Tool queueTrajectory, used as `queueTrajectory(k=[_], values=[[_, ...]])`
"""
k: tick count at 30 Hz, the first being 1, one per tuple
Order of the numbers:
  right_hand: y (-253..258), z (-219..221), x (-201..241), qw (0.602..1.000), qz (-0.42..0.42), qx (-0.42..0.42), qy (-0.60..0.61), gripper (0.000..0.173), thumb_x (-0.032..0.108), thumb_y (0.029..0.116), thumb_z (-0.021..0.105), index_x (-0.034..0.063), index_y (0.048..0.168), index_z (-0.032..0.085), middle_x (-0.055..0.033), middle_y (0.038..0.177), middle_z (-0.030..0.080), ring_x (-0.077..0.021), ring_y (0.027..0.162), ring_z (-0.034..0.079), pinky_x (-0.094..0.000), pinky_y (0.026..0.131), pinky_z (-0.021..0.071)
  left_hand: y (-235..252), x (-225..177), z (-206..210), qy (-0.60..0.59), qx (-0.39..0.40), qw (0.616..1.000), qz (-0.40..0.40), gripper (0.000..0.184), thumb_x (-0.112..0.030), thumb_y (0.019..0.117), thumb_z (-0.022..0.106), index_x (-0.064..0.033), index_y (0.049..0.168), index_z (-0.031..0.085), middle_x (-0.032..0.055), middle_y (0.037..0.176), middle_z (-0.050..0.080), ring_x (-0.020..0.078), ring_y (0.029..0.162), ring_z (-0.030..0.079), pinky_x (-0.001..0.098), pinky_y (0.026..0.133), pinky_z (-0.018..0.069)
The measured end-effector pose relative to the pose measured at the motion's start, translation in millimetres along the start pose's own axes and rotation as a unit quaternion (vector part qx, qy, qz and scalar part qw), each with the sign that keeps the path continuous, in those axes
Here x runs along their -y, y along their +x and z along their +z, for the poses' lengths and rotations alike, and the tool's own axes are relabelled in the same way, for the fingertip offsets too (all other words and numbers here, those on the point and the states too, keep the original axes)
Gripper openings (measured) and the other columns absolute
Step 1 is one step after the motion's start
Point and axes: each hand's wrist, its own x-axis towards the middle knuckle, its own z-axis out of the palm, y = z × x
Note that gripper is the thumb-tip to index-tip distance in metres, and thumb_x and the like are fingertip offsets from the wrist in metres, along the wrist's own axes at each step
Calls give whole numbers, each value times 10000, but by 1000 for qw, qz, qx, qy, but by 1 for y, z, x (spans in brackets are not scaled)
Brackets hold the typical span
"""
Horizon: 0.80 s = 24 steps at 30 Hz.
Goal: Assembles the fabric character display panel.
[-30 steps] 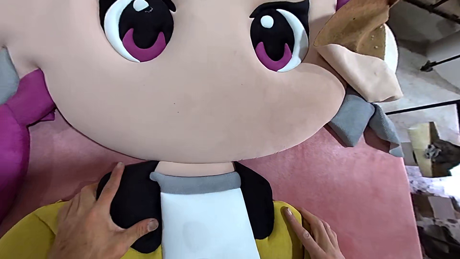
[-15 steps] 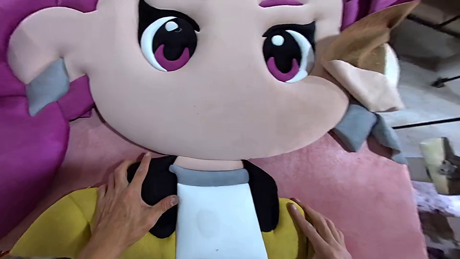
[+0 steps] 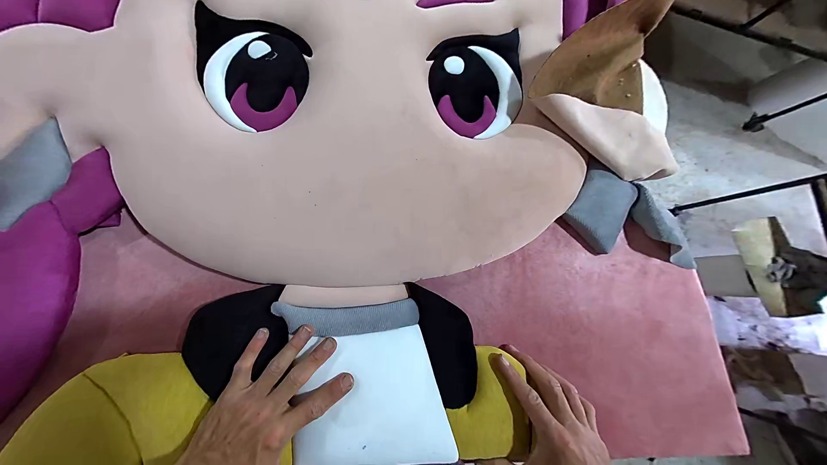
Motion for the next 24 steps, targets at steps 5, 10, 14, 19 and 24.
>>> queueTrajectory(k=[5, 10, 14, 19, 24], values=[[-5, 15, -12, 997, -40, -56, -23, 1147, 905, 588, 631, 266, 1530, 491, -139, 1510, 529, -390, 1313, 537, -638, 961, 450, -4, -5, 7, -6, -31, 999, -6, 970, -912, 742, 479, -469, 1581, 275, 5, 1677, 301, 308, 1564, 223, 736, 1173, 160], [17, -45, -45, 972, -26, 73, 220, 869, 679, 805, 703, 242, 1525, 490, 40, 1465, 569, -151, 1318, 555, -485, 1058, 511, -1, -1, 6, -16, -52, 998, 12, 1017, -918, 694, 535, -438, 1570, 344, 75, 1652, 354, 358, 1542, 270, 765, 1151, 163], [34, -78, -46, 970, 17, -84, 228, 621, 534, 947, 612, 154, 1437, 569, -2, 1373, 636, -143, 1213, 625, -396, 968, 555, -2, -4, 6, -15, -73, 997, 17, 1020, -915, 692, 544, -399, 1558, 391, 131, 1596, 421, 386, 1501, 342, 769, 1145, 184], [17, -45, -28, 977, 5, -102, 187, 455, 421, 997, 571, 173, 1374, 627, 24, 1300, 664, -126, 1157, 648, -405, 940, 576, 1, -3, 11, -3, -108, 994, 18, 995, -926, 698, 505, -405, 1541, 416, 143, 1520, 491, 399, 1455, 399, 756, 1144, 203], [-14, 6, 9, 986, 26, -107, 129, 622, 438, 967, 599, 13, 1420, 580, -249, 1459, 536, -391, 1348, 523, -556, 1096, 450, -5, -18, 4, -26, -87, 996, 9, 896, -840, 749, 617, -384, 1507, 477, 96, 1486, 532, 349, 1453, 413, 729, 1177, 222]])
